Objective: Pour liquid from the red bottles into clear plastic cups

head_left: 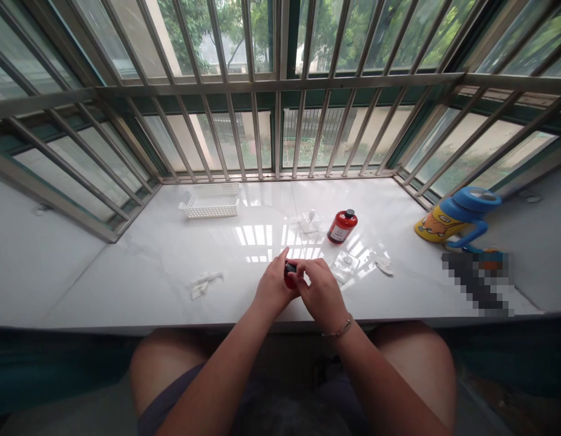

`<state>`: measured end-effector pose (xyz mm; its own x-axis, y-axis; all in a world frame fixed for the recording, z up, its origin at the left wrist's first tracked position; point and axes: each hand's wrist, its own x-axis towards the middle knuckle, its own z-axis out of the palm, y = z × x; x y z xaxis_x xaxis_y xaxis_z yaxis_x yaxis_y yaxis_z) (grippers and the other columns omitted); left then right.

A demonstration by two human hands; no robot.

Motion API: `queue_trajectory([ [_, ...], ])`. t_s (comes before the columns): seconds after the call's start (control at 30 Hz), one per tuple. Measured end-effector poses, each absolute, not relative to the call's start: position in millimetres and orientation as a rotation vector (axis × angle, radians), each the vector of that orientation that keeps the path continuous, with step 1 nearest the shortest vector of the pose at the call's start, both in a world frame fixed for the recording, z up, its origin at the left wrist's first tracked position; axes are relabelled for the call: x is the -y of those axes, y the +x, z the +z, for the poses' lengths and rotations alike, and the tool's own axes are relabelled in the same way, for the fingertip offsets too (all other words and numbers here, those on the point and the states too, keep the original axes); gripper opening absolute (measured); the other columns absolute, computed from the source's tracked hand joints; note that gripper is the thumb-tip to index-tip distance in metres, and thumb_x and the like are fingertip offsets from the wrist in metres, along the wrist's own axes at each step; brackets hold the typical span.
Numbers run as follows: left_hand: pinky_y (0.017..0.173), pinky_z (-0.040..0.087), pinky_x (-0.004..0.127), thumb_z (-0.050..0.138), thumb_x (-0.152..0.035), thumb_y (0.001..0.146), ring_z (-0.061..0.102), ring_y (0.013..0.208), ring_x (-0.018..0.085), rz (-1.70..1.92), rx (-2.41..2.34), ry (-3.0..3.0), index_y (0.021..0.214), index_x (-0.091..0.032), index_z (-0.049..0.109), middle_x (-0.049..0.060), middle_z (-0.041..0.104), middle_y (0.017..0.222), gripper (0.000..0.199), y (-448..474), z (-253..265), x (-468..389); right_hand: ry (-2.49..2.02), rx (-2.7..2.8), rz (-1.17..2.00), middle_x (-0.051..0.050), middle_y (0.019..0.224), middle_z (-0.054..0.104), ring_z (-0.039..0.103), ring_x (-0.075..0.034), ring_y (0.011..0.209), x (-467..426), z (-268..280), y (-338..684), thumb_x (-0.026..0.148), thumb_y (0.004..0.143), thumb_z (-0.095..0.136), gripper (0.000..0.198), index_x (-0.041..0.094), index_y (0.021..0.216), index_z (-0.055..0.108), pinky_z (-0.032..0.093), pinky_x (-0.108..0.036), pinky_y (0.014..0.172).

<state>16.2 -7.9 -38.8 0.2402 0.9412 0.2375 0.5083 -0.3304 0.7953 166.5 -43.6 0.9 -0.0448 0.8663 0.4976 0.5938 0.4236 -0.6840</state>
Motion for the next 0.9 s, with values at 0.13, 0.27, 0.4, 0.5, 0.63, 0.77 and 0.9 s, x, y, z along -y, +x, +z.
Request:
queue_trajectory([
  [0.13,0.116,0.055,0.052,0.083,-0.028,0.079,0.064,0.138,0.034,1.005,-1.315,1.961,0.159,-0.018,0.045,0.018,0.064,0.150,0.089,18,-45,7,-1.354,1.792,0.357,-0.004,0.097,0.077,0.064,-0.029,0.097,39,9,169,0.010,0.093,0.073,0.027,0.028,0.085,0.054,0.057,-0.045,0.085],
  [0.27,0.115,0.056,0.053,0.080,-0.028,0.083,0.065,0.136,0.035,1.010,-1.365,2.006,0.161,-0.016,0.041,0.020,0.065,0.148,0.088,19,-48,12,-1.330,1.851,0.281,-0.004,0.102,0.077,0.065,-0.028,0.096,38,7,168,0.010,0.094,0.071,0.030,0.027,0.081,0.050,0.055,-0.045,0.086],
  [0.4,0.123,0.045,0.065,0.079,-0.036,0.089,0.049,0.152,0.044,0.955,-1.493,2.201,0.169,-0.010,0.023,0.028,0.051,0.161,0.101,8,-51,38,-1.301,1.887,0.287,-0.005,0.111,0.076,0.068,-0.026,0.100,40,3,168,0.013,0.098,0.066,0.025,0.027,0.083,0.052,0.054,-0.041,0.087],
  [0.5,0.126,0.043,0.063,0.074,-0.040,0.095,0.041,0.158,0.042,0.914,-1.479,2.361,0.169,-0.015,0.025,0.025,0.044,0.168,0.092,-18,-53,73,-1.333,1.935,0.324,-0.004,0.104,0.074,0.069,-0.023,0.091,39,5,169,0.013,0.099,0.063,0.023,0.027,0.085,0.052,0.053,-0.036,0.078],
  [0.63,0.121,0.052,0.054,0.061,-0.031,0.103,0.058,0.146,0.033,0.941,-1.627,2.303,0.154,-0.022,0.052,0.016,0.061,0.154,0.053,-79,-65,120,-1.334,2.015,0.261,-0.004,0.094,0.069,0.064,-0.023,0.087,34,14,176,0.014,0.101,0.060,0.023,0.026,0.083,0.051,0.049,-0.036,0.075],
  [0.77,0.117,0.055,0.052,0.058,-0.037,0.101,0.068,0.132,0.033,0.822,-1.831,2.144,0.130,-0.024,0.071,0.011,0.075,0.132,0.034,-163,-98,156,-1.354,1.979,0.207,-0.003,0.088,0.066,0.061,-0.022,0.079,18,21,195,0.021,0.102,0.060,0.025,0.026,0.081,0.049,0.046,-0.035,0.069],
  [0.9,0.124,0.046,0.056,0.055,-0.046,0.091,0.066,0.132,0.041,0.620,-2.174,1.939,0.124,-0.020,0.072,0.017,0.073,0.131,0.046,-240,-139,184,-1.388,1.858,0.124,-0.004,0.088,0.069,0.066,-0.024,0.082,-3,26,222,0.032,0.102,0.066,0.032,0.027,0.077,0.047,0.049,-0.037,0.070],
])
